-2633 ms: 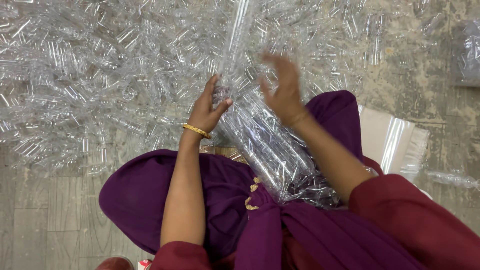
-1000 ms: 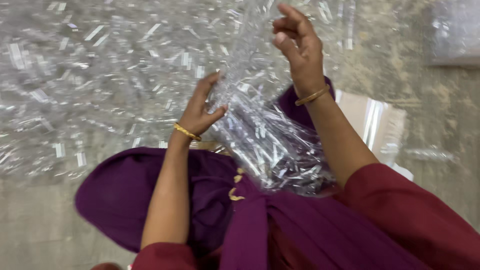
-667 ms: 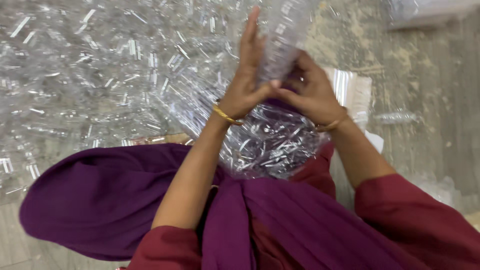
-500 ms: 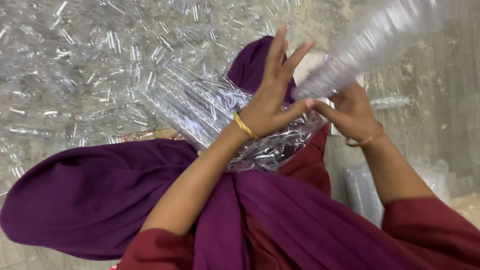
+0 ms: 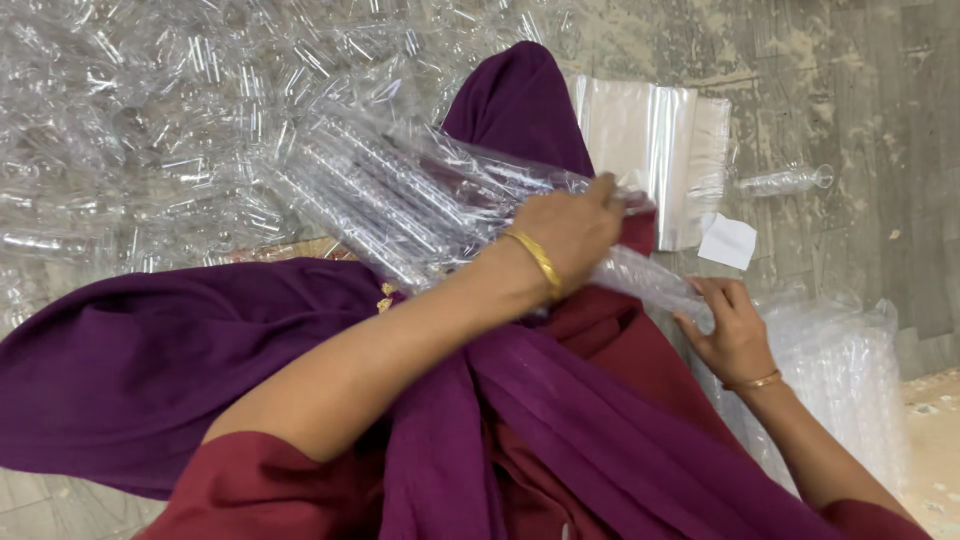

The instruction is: The person sits on the floor and gathers loose clear plastic tubes from a large pile into a clear plastic bag, pressing and arranging the bundle on their lap. They adjust the filled bag and reach for more tubes from the floor to continue filling it.

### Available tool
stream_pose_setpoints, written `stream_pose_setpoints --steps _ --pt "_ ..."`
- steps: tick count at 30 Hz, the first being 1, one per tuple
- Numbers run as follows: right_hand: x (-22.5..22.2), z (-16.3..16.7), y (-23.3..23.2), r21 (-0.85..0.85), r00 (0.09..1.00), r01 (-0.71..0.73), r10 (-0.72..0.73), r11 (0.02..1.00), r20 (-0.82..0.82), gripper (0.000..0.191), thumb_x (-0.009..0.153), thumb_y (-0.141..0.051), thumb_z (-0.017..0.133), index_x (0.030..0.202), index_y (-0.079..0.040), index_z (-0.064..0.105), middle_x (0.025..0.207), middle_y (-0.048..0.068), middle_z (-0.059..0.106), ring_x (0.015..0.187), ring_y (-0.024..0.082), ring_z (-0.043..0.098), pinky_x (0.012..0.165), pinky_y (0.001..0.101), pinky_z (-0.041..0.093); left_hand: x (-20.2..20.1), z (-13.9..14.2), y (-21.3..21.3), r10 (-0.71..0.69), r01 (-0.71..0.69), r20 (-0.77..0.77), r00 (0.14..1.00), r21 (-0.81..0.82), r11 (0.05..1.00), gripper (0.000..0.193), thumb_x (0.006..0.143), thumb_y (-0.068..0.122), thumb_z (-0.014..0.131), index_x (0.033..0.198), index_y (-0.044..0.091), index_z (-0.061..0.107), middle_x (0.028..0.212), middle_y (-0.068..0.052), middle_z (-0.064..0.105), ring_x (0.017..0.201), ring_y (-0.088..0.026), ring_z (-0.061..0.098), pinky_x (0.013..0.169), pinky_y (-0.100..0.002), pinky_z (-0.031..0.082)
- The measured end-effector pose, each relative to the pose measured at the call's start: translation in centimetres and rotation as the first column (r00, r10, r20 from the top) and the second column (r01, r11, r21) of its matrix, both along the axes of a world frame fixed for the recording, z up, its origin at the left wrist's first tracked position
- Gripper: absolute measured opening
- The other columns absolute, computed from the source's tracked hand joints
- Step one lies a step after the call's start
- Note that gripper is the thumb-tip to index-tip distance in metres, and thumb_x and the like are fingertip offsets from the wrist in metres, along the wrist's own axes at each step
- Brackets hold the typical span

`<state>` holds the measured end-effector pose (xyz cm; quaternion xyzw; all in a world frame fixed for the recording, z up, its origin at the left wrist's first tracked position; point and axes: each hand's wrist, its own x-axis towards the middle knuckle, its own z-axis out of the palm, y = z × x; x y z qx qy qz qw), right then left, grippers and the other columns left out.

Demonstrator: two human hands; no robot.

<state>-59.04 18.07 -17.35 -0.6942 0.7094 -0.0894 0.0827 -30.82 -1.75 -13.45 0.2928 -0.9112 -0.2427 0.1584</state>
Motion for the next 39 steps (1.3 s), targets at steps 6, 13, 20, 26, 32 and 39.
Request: stream_pose_setpoints --steps 6,13,20,26,32,39 --pt "2.7 -0.1 -1.4 -0.091 0.999 -0.020 0.023 0.996 0.032 0.057 0.075 -0.013 0.086 0.127 -0.002 0.064 0.103 0.014 0.054 0.092 0.030 0.058 0.081 0.0404 0.053 -1.0 2.3 0.6 0.060 -0.060 -0.040 0.997 -0.004 0.998 0.029 0.087 0.009 0.059 0.109 -0.005 0.070 0.149 -0.030 0.045 0.074 -0.033 0.076 0.059 -0.044 0.061" --pt "5.1 3.1 -4.4 -0.279 0.997 -0.079 0.082 0.957 0.000 0.061 0.080 -0.015 0.083 0.134 -0.004 0.056 0.120 0.019 0.058 0.112 0.034 0.061 0.092 0.0438 0.054 -6.5 2.4 3.6 -0.055 0.048 0.037 0.998 0.160 0.986 0.035 0.084 0.017 0.061 0.112 -0.002 0.070 0.157 -0.033 0.029 0.081 -0.035 0.076 0.065 -0.044 0.062" --pt "10.1 4.6 -12.6 -0.051 0.819 -0.417 0.399 0.908 0.413 0.051 0.099 -0.001 0.050 0.148 0.000 0.036 0.153 0.028 0.046 0.141 0.042 0.046 0.112 0.0497 0.045 -7.8 6.1 5.8 0.018 -0.016 -0.016 1.000 0.084 0.996 0.034 0.089 0.020 0.058 0.115 0.001 0.069 0.161 -0.029 0.027 0.099 -0.053 0.069 0.081 -0.058 0.058" --pt "10.5 0.5 -17.7 -0.097 0.830 -0.470 0.477 0.877 0.289 0.046 0.096 -0.018 0.070 0.140 -0.009 0.058 0.142 0.007 0.061 0.133 0.020 0.058 0.113 0.0357 0.049 -5.2 3.6 3.2 0.029 -0.008 -0.110 0.994 0.186 0.982 0.041 0.085 0.009 0.059 0.122 -0.007 0.065 0.161 -0.035 0.024 0.099 -0.039 0.071 0.070 -0.045 0.062" --pt "1.5 -5.8 -20.3 0.289 0.665 -0.119 -0.140 0.950 0.733 0.035 0.096 -0.019 0.065 0.126 -0.002 0.068 0.123 0.011 0.073 0.111 0.022 0.068 0.100 0.0343 0.053 7.7 -5.1 -7.5 0.299 -0.283 -0.102 0.949 0.141 0.949 0.029 0.080 0.015 0.073 0.106 0.004 0.073 0.110 -0.017 0.071 0.104 -0.037 0.065 0.087 -0.046 0.055" --pt "-2.0 -12.7 -33.9 0.454 0.644 0.185 -0.456 0.872 0.614 0.032 0.101 -0.022 0.068 0.128 -0.004 0.066 0.116 0.006 0.071 0.104 0.015 0.068 0.086 0.0318 0.058 30.9 -14.1 -14.4 0.862 -0.854 0.236 0.448 -0.173 0.491 0.078 0.080 0.022 0.082 0.150 0.020 0.047 0.157 -0.033 0.028 0.138 -0.052 0.030 0.095 -0.068 0.041"
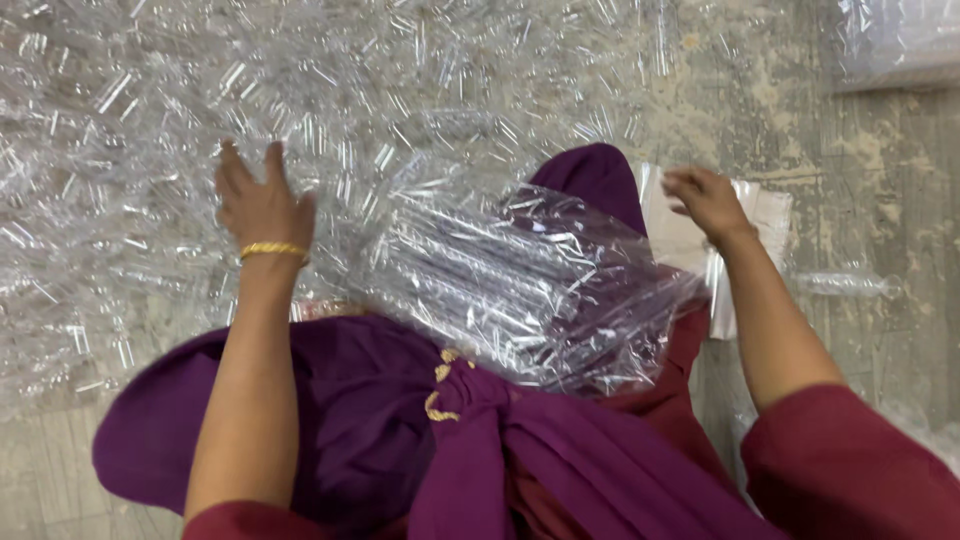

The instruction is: The person sits on the floor and gathers loose clear plastic tubes from a large pile into a clear plastic bag, pressing and arranging the bundle on their lap. They adjust the filled bag and reach for more tubes from the floor to continue filling it.

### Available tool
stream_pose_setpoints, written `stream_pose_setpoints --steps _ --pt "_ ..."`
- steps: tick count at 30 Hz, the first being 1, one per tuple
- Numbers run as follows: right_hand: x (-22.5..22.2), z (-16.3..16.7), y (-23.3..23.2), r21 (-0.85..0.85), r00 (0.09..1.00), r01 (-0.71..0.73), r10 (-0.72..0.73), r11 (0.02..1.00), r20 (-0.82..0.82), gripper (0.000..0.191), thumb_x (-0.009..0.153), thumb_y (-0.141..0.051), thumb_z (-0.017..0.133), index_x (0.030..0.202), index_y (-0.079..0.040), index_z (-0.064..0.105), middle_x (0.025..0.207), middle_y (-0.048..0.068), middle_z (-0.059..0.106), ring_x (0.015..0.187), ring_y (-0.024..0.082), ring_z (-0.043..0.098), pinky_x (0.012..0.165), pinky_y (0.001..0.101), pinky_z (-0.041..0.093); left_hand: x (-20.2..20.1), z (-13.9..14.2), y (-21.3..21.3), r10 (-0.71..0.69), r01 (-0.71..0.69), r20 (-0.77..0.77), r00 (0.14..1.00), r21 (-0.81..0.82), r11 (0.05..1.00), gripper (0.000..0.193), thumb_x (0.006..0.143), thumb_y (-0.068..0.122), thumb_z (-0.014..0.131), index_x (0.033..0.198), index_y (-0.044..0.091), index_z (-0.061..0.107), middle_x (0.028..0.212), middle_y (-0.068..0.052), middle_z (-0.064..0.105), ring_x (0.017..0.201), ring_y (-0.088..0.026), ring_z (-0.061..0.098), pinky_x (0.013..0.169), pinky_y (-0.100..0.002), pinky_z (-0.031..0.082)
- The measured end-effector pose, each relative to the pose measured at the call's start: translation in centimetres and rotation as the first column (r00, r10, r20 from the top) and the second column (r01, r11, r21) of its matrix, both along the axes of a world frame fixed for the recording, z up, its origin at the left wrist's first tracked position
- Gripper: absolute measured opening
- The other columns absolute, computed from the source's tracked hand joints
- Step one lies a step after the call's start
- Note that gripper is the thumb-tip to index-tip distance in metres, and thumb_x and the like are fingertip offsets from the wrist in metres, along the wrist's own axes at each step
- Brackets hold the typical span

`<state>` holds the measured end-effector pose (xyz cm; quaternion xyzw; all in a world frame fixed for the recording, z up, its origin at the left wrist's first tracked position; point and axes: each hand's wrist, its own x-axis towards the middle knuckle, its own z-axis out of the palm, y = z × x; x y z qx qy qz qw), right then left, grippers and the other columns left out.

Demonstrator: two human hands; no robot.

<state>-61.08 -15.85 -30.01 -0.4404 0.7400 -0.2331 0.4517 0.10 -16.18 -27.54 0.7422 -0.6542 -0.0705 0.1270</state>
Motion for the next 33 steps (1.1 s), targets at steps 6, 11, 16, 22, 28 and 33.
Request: stream_pose_setpoints --steps 6,11,16,22,28,33 --pt "9.7 -2.9 -13.4 0.068 0.991 -0.132 0.130 0.989 0.029 0.069 0.086 -0.013 0.076 0.149 -0.013 0.047 0.113 0.007 0.069 0.097 0.019 0.066 0.072 0.0339 0.049 1.5 -2.4 -1.5 0.051 -0.053 -0.220 0.974 -0.002 0.999 0.086 0.085 0.013 0.082 0.157 0.023 0.036 0.159 -0.026 0.029 0.145 -0.048 0.032 0.101 -0.069 0.040" --pt "15.8 -1.7 -16.6 0.108 0.903 -0.424 0.410 0.899 0.125 0.068 0.084 -0.021 0.075 0.147 -0.019 0.050 0.127 0.004 0.068 0.108 0.017 0.066 0.083 0.0358 0.056 0.8 -3.3 -4.7 0.190 -0.196 -0.171 0.967 -0.023 0.980 0.070 0.086 0.012 0.080 0.147 0.025 0.047 0.149 -0.009 0.050 0.134 -0.032 0.051 0.107 -0.062 0.036" --pt "22.9 -1.5 -16.0 -0.080 0.584 -0.812 0.801 0.579 -0.130 0.067 0.095 -0.036 0.077 0.151 -0.014 0.047 0.141 0.013 0.062 0.126 0.027 0.062 0.107 0.0416 0.047 0.0 -5.1 -6.4 0.143 -0.143 -0.053 0.988 0.007 0.990 0.073 0.081 -0.002 0.066 0.148 0.023 0.048 0.141 -0.010 0.058 0.119 -0.035 0.055 0.096 -0.059 0.035" --pt "27.0 2.0 -14.6 -0.098 0.549 -0.826 0.752 0.555 -0.365 0.062 0.087 -0.034 0.082 0.139 -0.014 0.055 0.133 0.014 0.065 0.120 0.027 0.065 0.105 0.0410 0.055 1.1 -6.0 -6.7 0.118 -0.115 -0.086 0.989 0.039 0.993 0.073 0.088 -0.001 0.062 0.155 0.024 0.044 0.137 -0.010 0.060 0.123 -0.037 0.054 0.100 -0.060 0.037" --pt "28.6 6.1 -15.2 -0.271 0.917 -0.316 0.366 0.909 0.160 0.059 0.096 -0.027 0.068 0.147 -0.012 0.042 0.143 0.010 0.048 0.111 0.021 0.067 0.081 0.0345 0.065 0.7 -3.1 -6.8 0.170 -0.168 -0.055 0.984 0.046 0.985 0.078 0.075 0.014 0.080 0.144 0.018 0.045 0.123 -0.015 0.064 0.115 -0.036 0.057 0.097 -0.065 0.032" --pt "30.6 7.5 -14.7 -0.060 0.766 -0.064 0.088 0.996 0.636 0.045 0.101 -0.025 0.068 0.136 -0.002 0.052 0.132 0.015 0.061 0.094 0.021 0.064 0.084 0.0348 0.062 -0.5 1.3 -5.4 0.030 -0.097 -0.519 0.854 -0.104 0.990 0.068 0.088 0.028 0.082 0.142 0.007 0.046 0.124 -0.013 0.064 0.109 -0.031 0.059 0.095 -0.043 0.047"
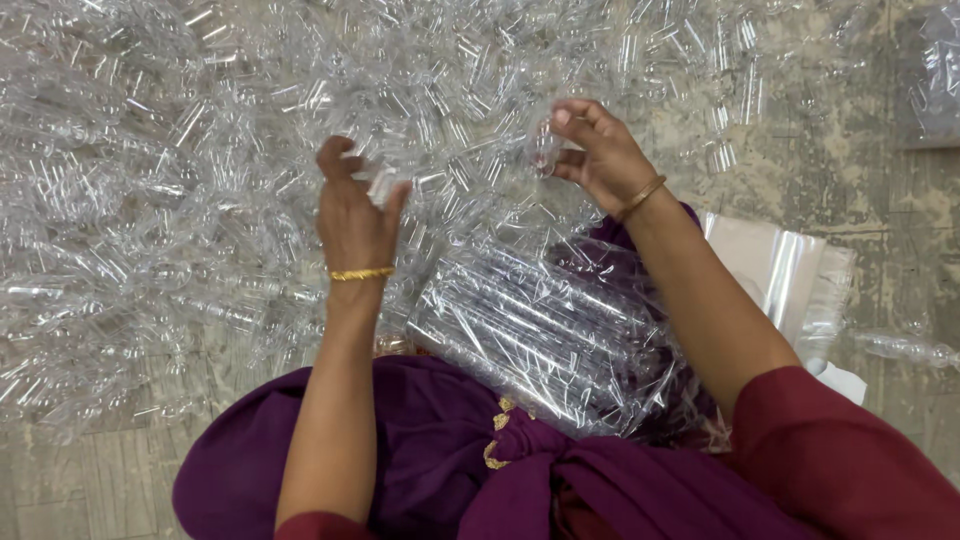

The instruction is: The person sits on the floor and gathers loose clear plastic tubes from a large pile into a clear plastic bag, pressing and arranging the bundle on their lap. They adjust the filled bag and reach for more tubes from the floor to continue filling it.

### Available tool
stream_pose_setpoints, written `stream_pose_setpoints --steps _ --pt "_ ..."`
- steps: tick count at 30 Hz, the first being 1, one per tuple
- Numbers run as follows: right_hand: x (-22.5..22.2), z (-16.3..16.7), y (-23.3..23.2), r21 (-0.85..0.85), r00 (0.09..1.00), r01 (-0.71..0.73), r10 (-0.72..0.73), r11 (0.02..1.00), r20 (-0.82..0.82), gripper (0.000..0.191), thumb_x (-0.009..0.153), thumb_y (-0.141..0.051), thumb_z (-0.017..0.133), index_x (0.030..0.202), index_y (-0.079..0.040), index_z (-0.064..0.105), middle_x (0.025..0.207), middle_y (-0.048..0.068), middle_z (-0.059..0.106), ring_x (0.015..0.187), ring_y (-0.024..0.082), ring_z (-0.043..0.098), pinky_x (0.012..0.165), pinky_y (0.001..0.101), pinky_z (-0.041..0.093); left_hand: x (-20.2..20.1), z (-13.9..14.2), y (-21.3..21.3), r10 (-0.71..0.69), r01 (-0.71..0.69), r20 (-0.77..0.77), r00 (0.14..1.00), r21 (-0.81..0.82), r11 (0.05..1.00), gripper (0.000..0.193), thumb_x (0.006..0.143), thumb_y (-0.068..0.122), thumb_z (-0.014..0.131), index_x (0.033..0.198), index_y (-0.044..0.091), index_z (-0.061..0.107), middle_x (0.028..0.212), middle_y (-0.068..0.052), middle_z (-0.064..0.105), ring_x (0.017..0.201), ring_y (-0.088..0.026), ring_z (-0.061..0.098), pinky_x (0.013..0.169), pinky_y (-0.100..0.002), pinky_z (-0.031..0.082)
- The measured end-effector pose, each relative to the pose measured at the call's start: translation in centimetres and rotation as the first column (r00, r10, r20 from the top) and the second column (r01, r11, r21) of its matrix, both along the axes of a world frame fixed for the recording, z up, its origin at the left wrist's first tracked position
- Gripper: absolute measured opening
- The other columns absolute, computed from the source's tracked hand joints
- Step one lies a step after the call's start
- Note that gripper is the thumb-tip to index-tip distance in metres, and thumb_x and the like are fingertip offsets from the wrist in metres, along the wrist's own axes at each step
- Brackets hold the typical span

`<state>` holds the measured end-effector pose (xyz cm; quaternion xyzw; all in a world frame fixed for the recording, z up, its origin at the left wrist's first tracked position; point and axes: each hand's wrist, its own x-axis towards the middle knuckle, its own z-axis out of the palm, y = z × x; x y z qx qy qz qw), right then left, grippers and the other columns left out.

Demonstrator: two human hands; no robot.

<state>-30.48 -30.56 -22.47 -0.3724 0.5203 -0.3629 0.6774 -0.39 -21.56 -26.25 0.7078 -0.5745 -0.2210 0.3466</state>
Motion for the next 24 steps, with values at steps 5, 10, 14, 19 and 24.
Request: stream_pose_setpoints --steps 5,10,14,19,24 --pt "4.1 1.3 2.6 -0.013 0.938 0.025 -0.019 1.000 0.346 0.047 0.096 -0.021 0.073 0.133 0.001 0.053 0.125 0.019 0.064 0.096 0.026 0.073 0.088 0.0340 0.065 -3.0 2.3 1.7 -0.233 0.304 0.236 0.943 -0.336 0.891 0.059 0.083 0.030 0.088 0.127 0.010 0.054 0.113 -0.013 0.066 0.098 -0.031 0.060 0.088 -0.044 0.050" --pt "8.6 1.2 5.2 -0.548 0.949 -0.187 0.005 0.815 -0.316 0.046 0.095 -0.024 0.076 0.130 -0.004 0.053 0.127 0.012 0.057 0.101 0.021 0.071 0.083 0.0286 0.068 -4.1 2.8 3.0 -0.282 0.280 0.041 0.959 -0.311 0.908 0.083 0.083 0.031 0.085 0.151 0.004 0.044 0.110 -0.012 0.065 0.097 -0.028 0.064 0.085 -0.042 0.055" --pt "9.0 0.0 6.5 -0.649 0.859 -0.476 0.155 0.594 -0.488 0.034 0.105 -0.022 0.070 0.135 -0.008 0.059 0.136 0.009 0.059 0.115 0.023 0.071 0.096 0.0342 0.064 -3.4 2.7 3.2 -0.239 0.215 -0.225 0.945 -0.127 0.968 0.084 0.084 0.035 0.081 0.153 0.007 0.043 0.112 -0.010 0.068 0.087 -0.022 0.067 0.075 -0.038 0.057" --pt "6.9 -3.8 3.3 -0.624 0.652 -0.573 -0.166 0.532 -0.740 0.026 0.089 -0.017 0.073 0.112 -0.006 0.065 0.111 0.014 0.063 0.101 0.034 0.067 0.091 0.0434 0.055 -1.5 2.5 2.8 -0.214 0.197 -0.101 0.972 -0.151 0.969 0.068 0.095 0.039 0.080 0.151 0.015 0.049 0.117 -0.013 0.070 0.098 -0.026 0.069 0.083 -0.041 0.057" --pt "4.2 -6.5 0.9 -0.557 0.511 -0.606 -0.258 0.568 -0.820 0.029 0.073 -0.004 0.077 0.099 0.000 0.065 0.096 0.020 0.062 0.086 0.035 0.067 0.076 0.0419 0.056 -0.8 2.6 2.9 -0.174 0.174 -0.121 0.977 -0.009 0.985 0.069 0.090 0.041 0.078 0.148 0.016 0.050 0.115 -0.016 0.069 0.099 -0.030 0.071 0.079 -0.043 0.057"
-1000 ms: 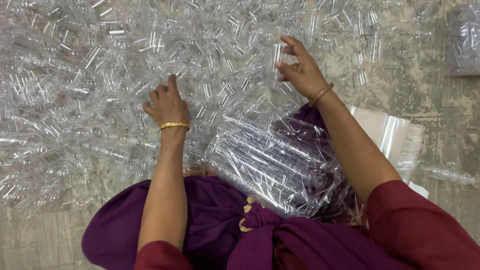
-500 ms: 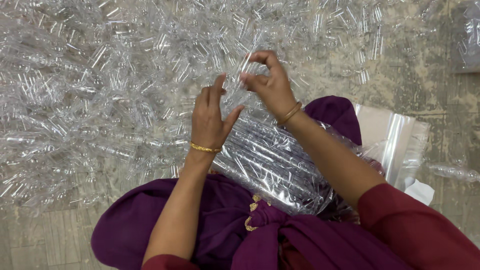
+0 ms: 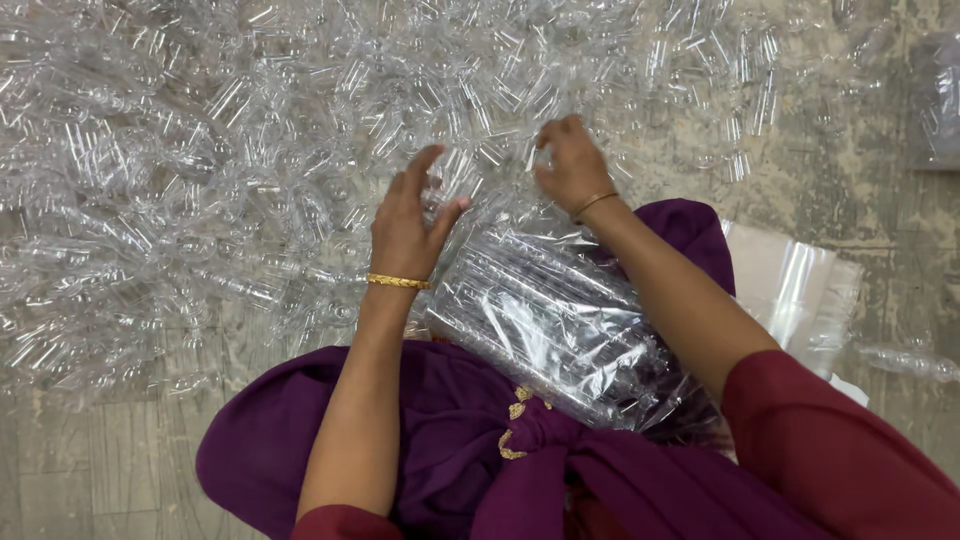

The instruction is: The person sits on the floor and gathers loose clear plastic tubes from a large pile into a clear plastic bag, pressing and arranging the bundle on their lap. They adjust the filled bag and reach for more tubes from the floor to continue filling it.

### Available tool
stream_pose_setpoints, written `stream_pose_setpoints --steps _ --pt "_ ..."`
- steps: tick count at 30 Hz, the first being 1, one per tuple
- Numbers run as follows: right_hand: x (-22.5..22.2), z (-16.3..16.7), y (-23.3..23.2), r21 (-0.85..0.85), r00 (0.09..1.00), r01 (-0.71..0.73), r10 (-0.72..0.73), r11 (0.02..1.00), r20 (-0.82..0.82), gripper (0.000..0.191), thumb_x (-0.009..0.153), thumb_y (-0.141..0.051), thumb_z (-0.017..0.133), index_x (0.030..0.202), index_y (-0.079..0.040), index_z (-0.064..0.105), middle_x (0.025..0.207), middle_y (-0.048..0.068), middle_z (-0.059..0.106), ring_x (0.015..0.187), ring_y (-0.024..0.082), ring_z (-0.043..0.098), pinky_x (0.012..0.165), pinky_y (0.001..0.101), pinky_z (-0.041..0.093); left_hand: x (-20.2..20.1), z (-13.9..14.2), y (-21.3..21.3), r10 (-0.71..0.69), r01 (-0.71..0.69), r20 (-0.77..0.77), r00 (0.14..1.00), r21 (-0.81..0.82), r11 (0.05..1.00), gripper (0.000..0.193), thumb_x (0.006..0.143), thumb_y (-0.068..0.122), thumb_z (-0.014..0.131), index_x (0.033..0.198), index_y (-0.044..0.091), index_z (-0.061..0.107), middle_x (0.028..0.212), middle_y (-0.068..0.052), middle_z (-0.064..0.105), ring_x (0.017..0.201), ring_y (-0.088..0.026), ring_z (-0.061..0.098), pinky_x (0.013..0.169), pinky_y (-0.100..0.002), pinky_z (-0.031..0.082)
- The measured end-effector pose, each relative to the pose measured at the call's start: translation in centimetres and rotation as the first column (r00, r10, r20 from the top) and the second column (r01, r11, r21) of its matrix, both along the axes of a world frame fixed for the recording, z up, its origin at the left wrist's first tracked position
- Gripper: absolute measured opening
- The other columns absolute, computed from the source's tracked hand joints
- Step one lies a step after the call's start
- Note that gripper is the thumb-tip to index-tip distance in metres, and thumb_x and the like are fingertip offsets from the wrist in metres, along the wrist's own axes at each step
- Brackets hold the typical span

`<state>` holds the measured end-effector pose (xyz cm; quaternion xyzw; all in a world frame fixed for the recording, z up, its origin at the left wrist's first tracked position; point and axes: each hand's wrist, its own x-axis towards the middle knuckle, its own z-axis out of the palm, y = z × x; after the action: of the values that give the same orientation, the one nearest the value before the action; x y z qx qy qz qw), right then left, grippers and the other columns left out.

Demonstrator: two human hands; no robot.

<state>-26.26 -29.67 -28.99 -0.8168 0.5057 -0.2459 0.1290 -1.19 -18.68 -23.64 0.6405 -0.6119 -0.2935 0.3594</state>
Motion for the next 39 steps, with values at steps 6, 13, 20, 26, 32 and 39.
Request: stream_pose_setpoints --steps 6,13,20,26,32,39 --pt "-1.1 3.1 -1.2 0.622 0.849 -0.061 -0.287 0.781 0.443 0.018 0.093 0.000 0.061 0.107 -0.007 0.069 0.093 0.003 0.072 0.078 0.016 0.072 0.072 0.0317 0.065 -1.5 -0.9 -0.1 -0.163 0.165 -0.078 0.984 0.029 0.986 0.082 0.082 0.043 0.081 0.148 0.009 0.045 0.124 -0.021 0.068 0.102 -0.033 0.071 0.082 -0.044 0.058" --pt "0.9 1.8 -2.2 0.030 0.984 0.029 -0.034 0.999 0.174 0.017 0.094 -0.008 0.070 0.111 -0.003 0.070 0.101 0.012 0.069 0.089 0.027 0.069 0.078 0.0404 0.059 -1.5 -2.4 0.0 -0.182 0.179 -0.042 0.982 -0.056 0.982 0.078 0.088 0.039 0.081 0.150 0.007 0.047 0.127 -0.021 0.066 0.110 -0.037 0.068 0.091 -0.045 0.055" --pt "-0.9 0.8 -8.6 -0.190 0.990 0.142 -0.137 0.971 0.042 0.003 0.096 -0.005 0.070 0.099 -0.005 0.072 0.098 0.014 0.070 0.085 0.028 0.069 0.076 0.0432 0.060 0.1 -2.7 -0.3 -0.115 0.118 0.112 0.987 -0.021 0.993 0.074 0.088 0.038 0.082 0.144 0.002 0.050 0.123 -0.020 0.066 0.110 -0.038 0.065 0.092 -0.046 0.053" --pt "1.4 2.9 -5.8 0.636 0.923 -0.248 -0.021 0.731 0.383 0.013 0.098 -0.022 0.065 0.103 -0.013 0.074 0.088 0.002 0.077 0.072 0.009 0.075 0.068 0.0276 0.065 -1.1 -2.9 -1.1 -0.154 0.155 0.030 0.988 -0.045 0.987 0.072 0.085 0.036 0.084 0.141 0.003 0.054 0.131 -0.020 0.065 0.118 -0.038 0.064 0.097 -0.045 0.052" --pt "3.8 0.2 -7.6 -0.441 0.983 -0.183 0.170 0.879 -0.068 0.021 0.088 0.006 0.063 0.105 -0.004 0.070 0.103 0.013 0.070 0.091 0.031 0.069 0.080 0.0381 0.060 1.7 -2.6 -0.7 -0.036 0.037 0.003 0.999 -0.066 0.997 0.067 0.086 0.026 0.085 0.141 0.004 0.053 0.136 -0.020 0.063 0.119 -0.037 0.066 0.097 -0.044 0.055" --pt "3.1 -0.2 -9.5 0.114 0.933 -0.014 -0.028 0.993 0.360 0.004 0.096 -0.005 0.069 0.099 -0.004 0.072 0.093 0.010 0.073 0.077 0.019 0.071 0.069 0.0322 0.061 2.9 -2.9 -0.8 0.046 -0.052 0.098 0.994 0.057 0.997 0.067 0.078 0.013 0.087 0.135 0.004 0.054 0.130 -0.019 0.064 0.113 -0.038 0.066 0.093 -0.045 0.053"
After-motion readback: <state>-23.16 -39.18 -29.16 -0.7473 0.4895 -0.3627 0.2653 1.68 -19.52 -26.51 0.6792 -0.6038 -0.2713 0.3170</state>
